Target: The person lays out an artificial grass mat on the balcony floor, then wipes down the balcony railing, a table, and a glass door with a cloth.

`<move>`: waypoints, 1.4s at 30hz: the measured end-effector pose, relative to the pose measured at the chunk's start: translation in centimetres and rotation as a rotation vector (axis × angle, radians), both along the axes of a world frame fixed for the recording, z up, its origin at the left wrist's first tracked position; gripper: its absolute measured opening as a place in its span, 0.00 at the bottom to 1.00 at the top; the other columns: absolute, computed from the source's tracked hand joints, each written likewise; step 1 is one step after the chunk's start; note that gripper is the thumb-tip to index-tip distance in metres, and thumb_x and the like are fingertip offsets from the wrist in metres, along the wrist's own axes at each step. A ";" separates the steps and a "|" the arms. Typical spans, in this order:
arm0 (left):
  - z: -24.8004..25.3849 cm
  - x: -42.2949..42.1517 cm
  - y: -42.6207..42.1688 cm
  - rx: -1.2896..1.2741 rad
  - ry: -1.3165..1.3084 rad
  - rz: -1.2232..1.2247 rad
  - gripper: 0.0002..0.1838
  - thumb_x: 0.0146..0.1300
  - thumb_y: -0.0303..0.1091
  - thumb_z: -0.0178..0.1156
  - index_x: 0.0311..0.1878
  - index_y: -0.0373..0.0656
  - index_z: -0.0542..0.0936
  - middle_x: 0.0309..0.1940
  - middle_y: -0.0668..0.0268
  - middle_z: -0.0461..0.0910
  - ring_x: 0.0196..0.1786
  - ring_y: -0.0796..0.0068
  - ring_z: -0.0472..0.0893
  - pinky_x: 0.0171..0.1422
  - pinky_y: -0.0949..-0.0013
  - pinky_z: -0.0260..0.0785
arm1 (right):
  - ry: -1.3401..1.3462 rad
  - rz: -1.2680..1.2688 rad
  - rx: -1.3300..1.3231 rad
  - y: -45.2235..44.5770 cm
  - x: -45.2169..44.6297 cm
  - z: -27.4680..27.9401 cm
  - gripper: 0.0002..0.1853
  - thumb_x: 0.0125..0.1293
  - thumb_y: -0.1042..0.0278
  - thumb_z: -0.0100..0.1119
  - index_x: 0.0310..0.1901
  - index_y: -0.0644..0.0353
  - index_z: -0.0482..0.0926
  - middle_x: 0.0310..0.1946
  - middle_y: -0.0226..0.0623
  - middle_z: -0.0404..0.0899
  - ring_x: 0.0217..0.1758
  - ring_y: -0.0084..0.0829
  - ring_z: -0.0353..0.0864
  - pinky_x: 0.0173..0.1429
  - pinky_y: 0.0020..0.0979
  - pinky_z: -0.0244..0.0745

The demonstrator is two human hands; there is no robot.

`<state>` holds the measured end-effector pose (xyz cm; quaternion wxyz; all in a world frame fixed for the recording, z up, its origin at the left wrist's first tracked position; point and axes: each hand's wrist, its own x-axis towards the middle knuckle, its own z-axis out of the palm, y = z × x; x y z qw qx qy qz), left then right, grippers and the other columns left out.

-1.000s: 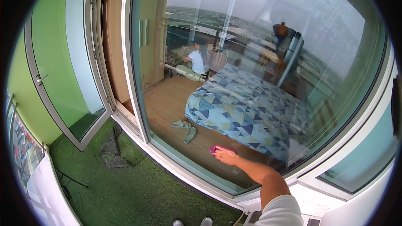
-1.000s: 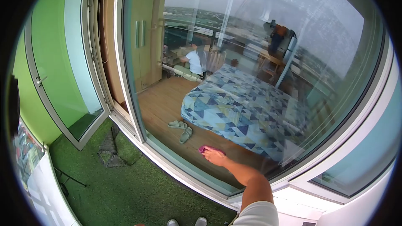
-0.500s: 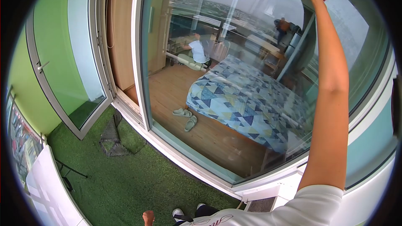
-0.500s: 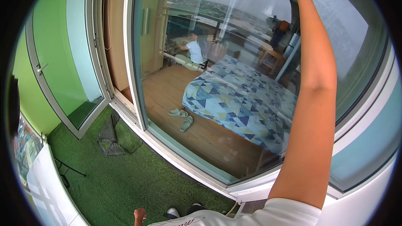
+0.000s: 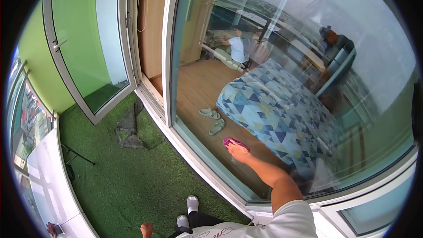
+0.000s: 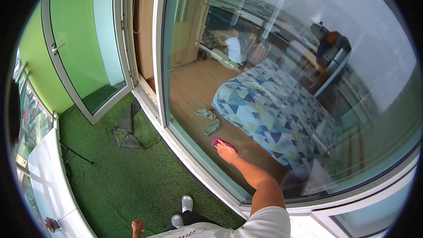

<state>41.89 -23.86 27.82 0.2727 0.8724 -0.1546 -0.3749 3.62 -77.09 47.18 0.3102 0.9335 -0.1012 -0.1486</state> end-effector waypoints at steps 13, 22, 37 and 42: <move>0.4 1.1 -12.9 -0.131 0.138 0.171 0.14 0.55 0.31 0.58 0.45 0.38 0.83 0.30 0.61 0.83 0.24 0.74 0.82 0.22 0.71 0.74 | -0.838 0.303 -0.974 -6.6 6.1 70.4 0.19 0.66 0.63 0.53 0.58 0.52 0.72 0.65 0.40 0.67 0.70 0.43 0.62 0.71 0.43 0.57; -0.5 3.0 -11.9 0.077 0.259 0.149 0.13 0.56 0.29 0.58 0.44 0.39 0.83 0.27 0.61 0.83 0.24 0.73 0.82 0.23 0.70 0.76 | -0.957 0.046 -1.006 -7.8 12.4 55.2 0.21 0.59 0.51 0.57 0.52 0.49 0.77 0.59 0.30 0.74 0.62 0.36 0.71 0.67 0.51 0.57; -0.4 18.1 -14.3 -0.049 0.145 0.113 0.14 0.56 0.30 0.55 0.42 0.36 0.83 0.25 0.60 0.83 0.22 0.74 0.81 0.23 0.71 0.74 | -0.352 -0.217 -0.081 -13.1 22.7 17.8 0.15 0.56 0.71 0.50 0.46 0.58 0.77 0.34 0.38 0.79 0.40 0.36 0.76 0.59 0.37 0.65; -2.0 20.7 -16.1 0.115 0.244 0.091 0.14 0.57 0.32 0.53 0.43 0.37 0.83 0.26 0.61 0.83 0.24 0.73 0.83 0.24 0.70 0.76 | -0.679 0.209 -0.705 -14.2 23.4 54.3 0.21 0.55 0.72 0.57 0.53 0.49 0.78 0.60 0.30 0.74 0.55 0.34 0.75 0.60 0.39 0.64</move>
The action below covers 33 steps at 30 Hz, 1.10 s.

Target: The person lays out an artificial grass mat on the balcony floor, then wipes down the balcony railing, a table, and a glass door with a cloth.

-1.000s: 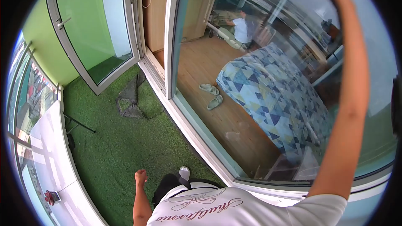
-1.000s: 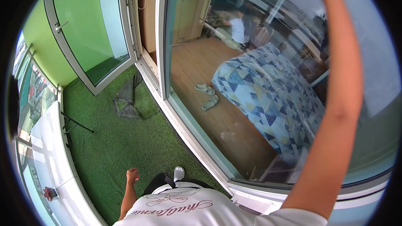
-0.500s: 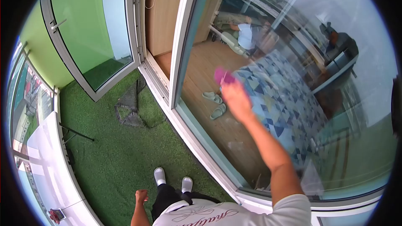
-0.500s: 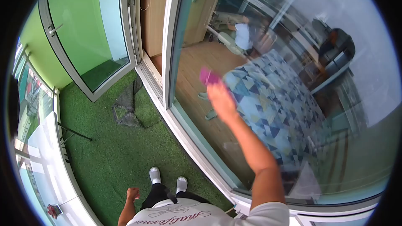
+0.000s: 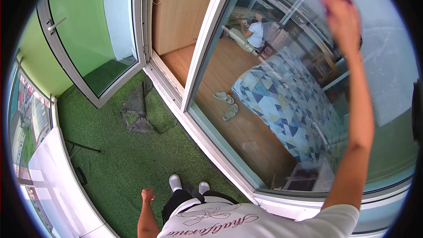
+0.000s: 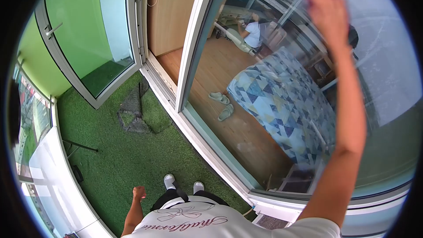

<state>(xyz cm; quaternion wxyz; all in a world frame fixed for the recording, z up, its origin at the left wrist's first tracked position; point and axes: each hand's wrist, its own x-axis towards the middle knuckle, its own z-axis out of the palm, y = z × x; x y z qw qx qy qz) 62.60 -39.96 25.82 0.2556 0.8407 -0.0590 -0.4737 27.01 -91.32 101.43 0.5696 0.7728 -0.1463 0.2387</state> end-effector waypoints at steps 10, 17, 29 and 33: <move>-0.3 0.7 -3.2 -0.176 0.046 0.036 0.14 0.58 0.33 0.56 0.43 0.37 0.83 0.28 0.62 0.83 0.23 0.75 0.82 0.25 0.73 0.75 | -0.523 -0.483 -0.401 -3.5 -3.5 14.6 0.23 0.70 0.47 0.48 0.63 0.44 0.73 0.65 0.32 0.69 0.68 0.40 0.67 0.68 0.38 0.60; -0.8 1.6 0.4 -0.096 -0.050 0.039 0.13 0.57 0.34 0.56 0.40 0.37 0.84 0.23 0.59 0.82 0.20 0.72 0.81 0.25 0.69 0.75 | 0.065 -0.443 0.501 -2.5 6.3 -37.4 0.22 0.64 0.69 0.44 0.61 0.58 0.69 0.54 0.35 0.74 0.61 0.34 0.72 0.72 0.37 0.58; -0.8 2.0 -0.3 0.065 -0.003 0.063 0.13 0.57 0.32 0.55 0.40 0.37 0.84 0.24 0.59 0.83 0.22 0.71 0.82 0.22 0.70 0.75 | 0.122 -0.048 0.546 -5.9 10.4 -18.0 0.17 0.54 0.76 0.53 0.47 0.59 0.78 0.36 0.39 0.78 0.44 0.39 0.76 0.59 0.39 0.66; -1.5 0.6 -6.3 -0.126 -0.002 0.100 0.14 0.58 0.36 0.56 0.39 0.37 0.84 0.20 0.61 0.81 0.20 0.74 0.80 0.22 0.70 0.73 | -0.128 -0.023 0.017 -10.4 6.9 9.8 0.19 0.64 0.71 0.49 0.56 0.51 0.77 0.57 0.39 0.77 0.61 0.42 0.73 0.60 0.42 0.67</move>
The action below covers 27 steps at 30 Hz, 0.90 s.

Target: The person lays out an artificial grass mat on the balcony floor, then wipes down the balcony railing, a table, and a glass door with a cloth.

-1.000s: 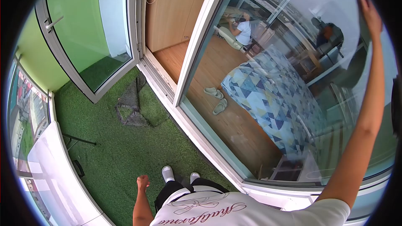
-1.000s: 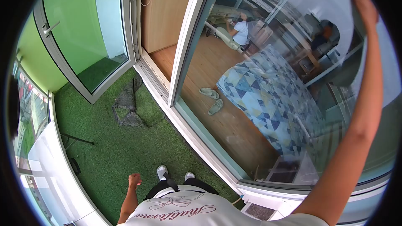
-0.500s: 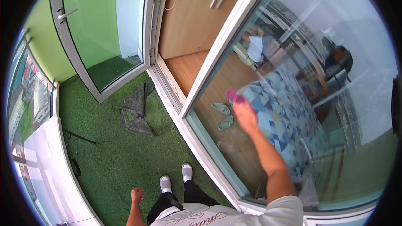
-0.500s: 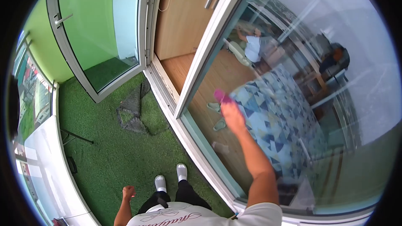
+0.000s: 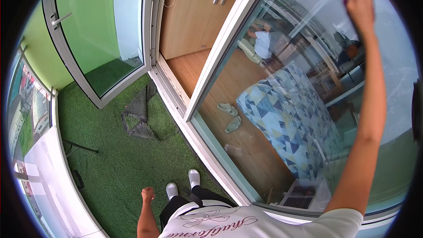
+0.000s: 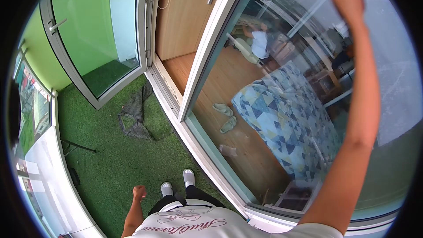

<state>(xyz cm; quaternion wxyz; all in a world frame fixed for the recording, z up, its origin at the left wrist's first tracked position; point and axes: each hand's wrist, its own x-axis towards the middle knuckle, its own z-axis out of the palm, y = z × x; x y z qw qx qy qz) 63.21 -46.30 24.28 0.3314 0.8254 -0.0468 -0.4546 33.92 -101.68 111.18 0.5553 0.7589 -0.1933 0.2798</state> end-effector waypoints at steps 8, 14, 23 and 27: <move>-1.6 -4.7 -8.6 -0.205 -0.030 -0.111 0.14 0.57 0.32 0.57 0.43 0.37 0.83 0.27 0.59 0.84 0.26 0.74 0.82 0.31 0.69 0.75 | -0.209 -0.325 -0.431 -2.6 3.4 -5.8 0.20 0.65 0.58 0.51 0.57 0.50 0.75 0.58 0.37 0.76 0.62 0.41 0.72 0.60 0.47 0.68; -3.0 -11.4 -8.7 -0.238 0.184 0.005 0.13 0.61 0.30 0.56 0.45 0.36 0.82 0.29 0.63 0.83 0.28 0.78 0.82 0.32 0.74 0.75 | 0.495 -0.500 0.341 -1.3 13.1 -52.5 0.30 0.62 0.62 0.48 0.66 0.65 0.65 0.64 0.38 0.68 0.59 0.36 0.70 0.77 0.46 0.44; -11.2 -20.2 -11.6 -0.256 0.394 0.363 0.11 0.68 0.26 0.51 0.48 0.34 0.79 0.36 0.63 0.83 0.35 0.78 0.82 0.40 0.75 0.75 | 0.984 -0.339 0.678 -4.6 12.7 -96.9 0.29 0.66 0.64 0.43 0.66 0.72 0.63 0.67 0.45 0.65 0.72 0.41 0.58 0.78 0.48 0.40; -15.5 -22.8 -11.7 -0.213 0.434 0.402 0.10 0.69 0.27 0.51 0.49 0.34 0.78 0.38 0.62 0.82 0.36 0.76 0.82 0.41 0.74 0.74 | 1.111 -0.320 0.682 -5.3 13.6 -106.9 0.28 0.66 0.62 0.43 0.64 0.70 0.66 0.67 0.44 0.65 0.73 0.41 0.55 0.78 0.50 0.38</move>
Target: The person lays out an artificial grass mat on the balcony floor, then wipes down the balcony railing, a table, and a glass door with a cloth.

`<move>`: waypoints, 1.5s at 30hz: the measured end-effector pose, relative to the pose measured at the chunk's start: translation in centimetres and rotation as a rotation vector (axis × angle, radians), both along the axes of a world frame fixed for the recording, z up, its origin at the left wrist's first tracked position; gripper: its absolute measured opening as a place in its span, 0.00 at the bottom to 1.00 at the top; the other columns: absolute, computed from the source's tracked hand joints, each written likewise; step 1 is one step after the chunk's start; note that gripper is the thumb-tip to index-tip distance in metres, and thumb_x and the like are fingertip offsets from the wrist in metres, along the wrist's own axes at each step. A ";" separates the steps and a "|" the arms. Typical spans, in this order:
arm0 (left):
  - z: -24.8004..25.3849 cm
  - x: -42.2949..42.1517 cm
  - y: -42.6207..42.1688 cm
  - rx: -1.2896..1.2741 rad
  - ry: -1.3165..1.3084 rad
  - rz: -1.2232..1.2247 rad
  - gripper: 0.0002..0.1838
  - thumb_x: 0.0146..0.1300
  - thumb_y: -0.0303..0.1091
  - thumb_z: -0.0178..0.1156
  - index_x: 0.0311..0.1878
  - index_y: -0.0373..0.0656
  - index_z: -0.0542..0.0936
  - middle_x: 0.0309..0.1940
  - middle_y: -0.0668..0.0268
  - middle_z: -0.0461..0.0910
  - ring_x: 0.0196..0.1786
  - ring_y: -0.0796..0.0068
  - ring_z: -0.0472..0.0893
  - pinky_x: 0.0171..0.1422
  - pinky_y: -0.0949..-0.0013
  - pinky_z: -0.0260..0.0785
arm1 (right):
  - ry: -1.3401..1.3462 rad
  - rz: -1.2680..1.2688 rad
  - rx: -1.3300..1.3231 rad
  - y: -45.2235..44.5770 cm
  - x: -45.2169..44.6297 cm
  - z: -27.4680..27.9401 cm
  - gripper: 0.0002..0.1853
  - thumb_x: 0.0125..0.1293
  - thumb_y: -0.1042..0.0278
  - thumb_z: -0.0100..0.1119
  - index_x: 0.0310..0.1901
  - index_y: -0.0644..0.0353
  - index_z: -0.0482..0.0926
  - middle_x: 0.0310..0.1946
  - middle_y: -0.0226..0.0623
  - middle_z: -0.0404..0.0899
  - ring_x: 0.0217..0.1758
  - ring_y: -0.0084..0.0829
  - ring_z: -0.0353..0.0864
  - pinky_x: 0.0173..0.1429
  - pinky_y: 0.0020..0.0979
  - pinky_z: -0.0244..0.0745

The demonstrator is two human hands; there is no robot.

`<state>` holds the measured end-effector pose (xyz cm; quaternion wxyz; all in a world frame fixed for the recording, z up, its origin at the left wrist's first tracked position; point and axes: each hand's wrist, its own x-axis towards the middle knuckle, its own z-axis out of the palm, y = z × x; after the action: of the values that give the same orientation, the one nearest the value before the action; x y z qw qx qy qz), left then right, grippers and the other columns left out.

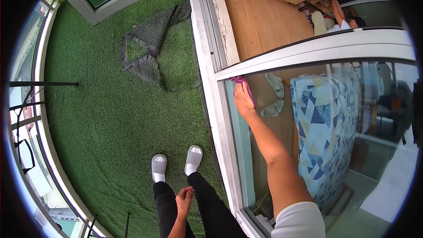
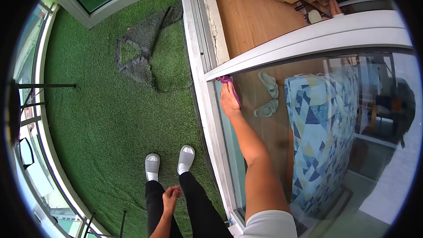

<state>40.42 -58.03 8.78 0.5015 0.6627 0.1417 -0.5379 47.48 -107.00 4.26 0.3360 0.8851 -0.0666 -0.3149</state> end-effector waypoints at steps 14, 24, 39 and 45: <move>-2.9 -0.3 -0.4 0.007 0.149 -0.007 0.12 0.68 0.29 0.55 0.52 0.34 0.77 0.42 0.61 0.82 0.39 0.76 0.82 0.44 0.74 0.74 | 0.207 -0.068 0.138 0.4 0.6 -13.7 0.22 0.66 0.62 0.45 0.57 0.65 0.75 0.57 0.38 0.73 0.66 0.38 0.62 0.77 0.45 0.40; -1.6 2.6 2.6 -0.062 0.075 -0.113 0.12 0.65 0.27 0.56 0.51 0.36 0.78 0.38 0.62 0.83 0.35 0.77 0.82 0.40 0.74 0.75 | -0.548 -0.249 0.091 5.5 -5.4 30.3 0.28 0.58 0.74 0.50 0.63 0.49 0.71 0.58 0.32 0.72 0.59 0.30 0.69 0.68 0.39 0.56; 0.4 13.9 9.0 0.182 -0.001 -0.034 0.13 0.63 0.29 0.52 0.48 0.38 0.78 0.33 0.63 0.82 0.27 0.73 0.82 0.29 0.72 0.75 | -0.745 -0.315 -0.454 7.8 -6.6 54.7 0.28 0.60 0.69 0.54 0.64 0.55 0.67 0.43 0.39 0.78 0.46 0.39 0.76 0.59 0.37 0.65; 0.3 12.5 12.2 0.271 -0.010 0.183 0.14 0.65 0.29 0.53 0.51 0.35 0.76 0.34 0.61 0.81 0.28 0.73 0.81 0.28 0.73 0.74 | -0.180 -0.083 -0.011 7.1 -11.5 15.7 0.29 0.65 0.66 0.42 0.66 0.72 0.62 0.67 0.42 0.65 0.71 0.34 0.62 0.77 0.40 0.46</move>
<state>52.93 -45.88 9.12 0.4552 0.7113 0.2700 -0.4626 35.99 -99.92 19.92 0.3199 0.9045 -0.1350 -0.2475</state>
